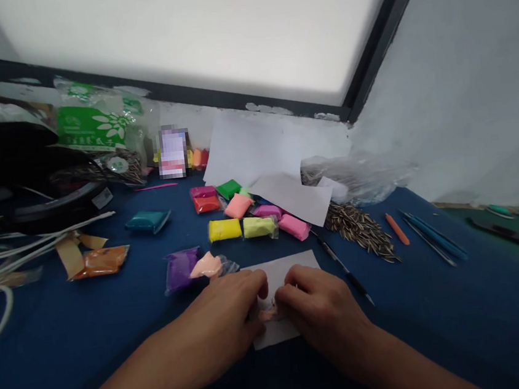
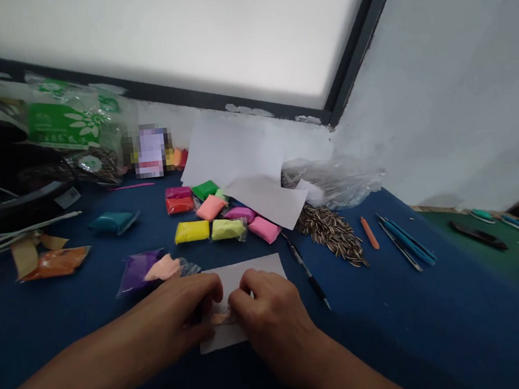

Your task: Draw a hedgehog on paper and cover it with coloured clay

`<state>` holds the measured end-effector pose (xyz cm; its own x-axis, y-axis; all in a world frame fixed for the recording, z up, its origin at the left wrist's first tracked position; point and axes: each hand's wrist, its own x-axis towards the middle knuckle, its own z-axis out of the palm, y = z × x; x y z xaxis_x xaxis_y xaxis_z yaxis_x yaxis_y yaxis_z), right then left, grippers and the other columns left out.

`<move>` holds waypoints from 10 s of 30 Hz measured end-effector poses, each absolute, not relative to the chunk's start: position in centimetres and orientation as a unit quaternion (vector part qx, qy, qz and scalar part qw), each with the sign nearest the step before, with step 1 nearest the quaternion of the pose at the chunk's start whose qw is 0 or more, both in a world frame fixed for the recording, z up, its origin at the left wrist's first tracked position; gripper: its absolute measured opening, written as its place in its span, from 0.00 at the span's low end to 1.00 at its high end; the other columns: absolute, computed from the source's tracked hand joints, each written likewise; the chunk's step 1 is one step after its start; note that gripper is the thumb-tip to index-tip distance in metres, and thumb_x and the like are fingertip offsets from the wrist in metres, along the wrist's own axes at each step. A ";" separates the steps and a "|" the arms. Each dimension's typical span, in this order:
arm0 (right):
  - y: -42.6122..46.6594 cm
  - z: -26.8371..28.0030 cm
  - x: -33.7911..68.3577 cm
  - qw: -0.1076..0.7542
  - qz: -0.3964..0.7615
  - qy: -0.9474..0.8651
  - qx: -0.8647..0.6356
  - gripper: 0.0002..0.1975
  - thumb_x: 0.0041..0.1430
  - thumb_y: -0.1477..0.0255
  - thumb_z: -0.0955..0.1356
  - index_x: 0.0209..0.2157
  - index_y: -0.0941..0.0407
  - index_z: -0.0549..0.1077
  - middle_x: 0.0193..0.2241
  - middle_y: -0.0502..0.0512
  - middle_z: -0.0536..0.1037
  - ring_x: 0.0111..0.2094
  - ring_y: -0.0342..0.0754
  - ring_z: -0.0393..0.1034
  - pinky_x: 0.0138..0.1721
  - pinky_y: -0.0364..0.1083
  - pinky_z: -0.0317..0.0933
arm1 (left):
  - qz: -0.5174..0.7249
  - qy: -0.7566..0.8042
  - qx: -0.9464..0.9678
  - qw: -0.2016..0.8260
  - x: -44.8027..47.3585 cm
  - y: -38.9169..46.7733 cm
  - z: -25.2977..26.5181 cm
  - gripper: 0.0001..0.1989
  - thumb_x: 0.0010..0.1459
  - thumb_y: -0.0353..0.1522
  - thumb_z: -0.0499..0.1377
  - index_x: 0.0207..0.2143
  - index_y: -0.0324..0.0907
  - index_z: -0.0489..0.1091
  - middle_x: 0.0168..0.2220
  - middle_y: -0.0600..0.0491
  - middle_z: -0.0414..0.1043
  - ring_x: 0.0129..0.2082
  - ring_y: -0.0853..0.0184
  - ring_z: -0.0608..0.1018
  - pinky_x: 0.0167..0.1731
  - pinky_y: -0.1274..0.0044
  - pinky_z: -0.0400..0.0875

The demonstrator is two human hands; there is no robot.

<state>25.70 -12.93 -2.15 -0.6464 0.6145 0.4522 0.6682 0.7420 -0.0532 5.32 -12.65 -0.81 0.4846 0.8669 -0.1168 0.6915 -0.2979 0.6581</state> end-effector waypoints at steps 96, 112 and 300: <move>-16.1 -2.2 26.0 0.236 -0.049 -0.914 -0.327 0.18 0.58 0.85 0.59 0.43 0.61 0.77 0.26 0.58 0.76 0.22 0.49 0.67 0.22 0.45 0.60 | 0.099 0.454 0.818 0.338 5.3 -12.1 -0.7 0.09 0.55 0.26 0.59 0.37 0.43 0.76 0.35 0.53 0.72 0.35 0.60 0.75 0.35 0.70 0.64; -16.0 -2.1 26.0 0.214 -0.084 -0.913 -0.336 0.18 0.61 0.85 0.58 0.44 0.64 0.77 0.27 0.59 0.75 0.23 0.49 0.67 0.22 0.46 0.59 | 0.102 0.455 0.820 0.333 5.3 -12.3 -0.5 0.13 0.56 0.25 0.58 0.43 0.44 0.75 0.36 0.52 0.73 0.35 0.62 0.75 0.36 0.71 0.66; -14.6 -1.2 27.5 0.172 -0.018 -0.945 -0.278 0.13 0.66 0.82 0.60 0.44 0.61 0.75 0.35 0.61 0.75 0.30 0.51 0.66 0.30 0.48 0.60 | 0.073 0.487 0.782 0.382 4.2 -12.2 -0.2 0.16 0.56 0.29 0.58 0.48 0.47 0.69 0.36 0.55 0.73 0.33 0.62 0.74 0.33 0.73 0.67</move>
<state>27.50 -14.60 -1.17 -0.7864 0.5185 0.3356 0.5307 0.8452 -0.0623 4.22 -12.17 -0.17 0.5154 0.8175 -0.2570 0.7052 -0.2342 0.6692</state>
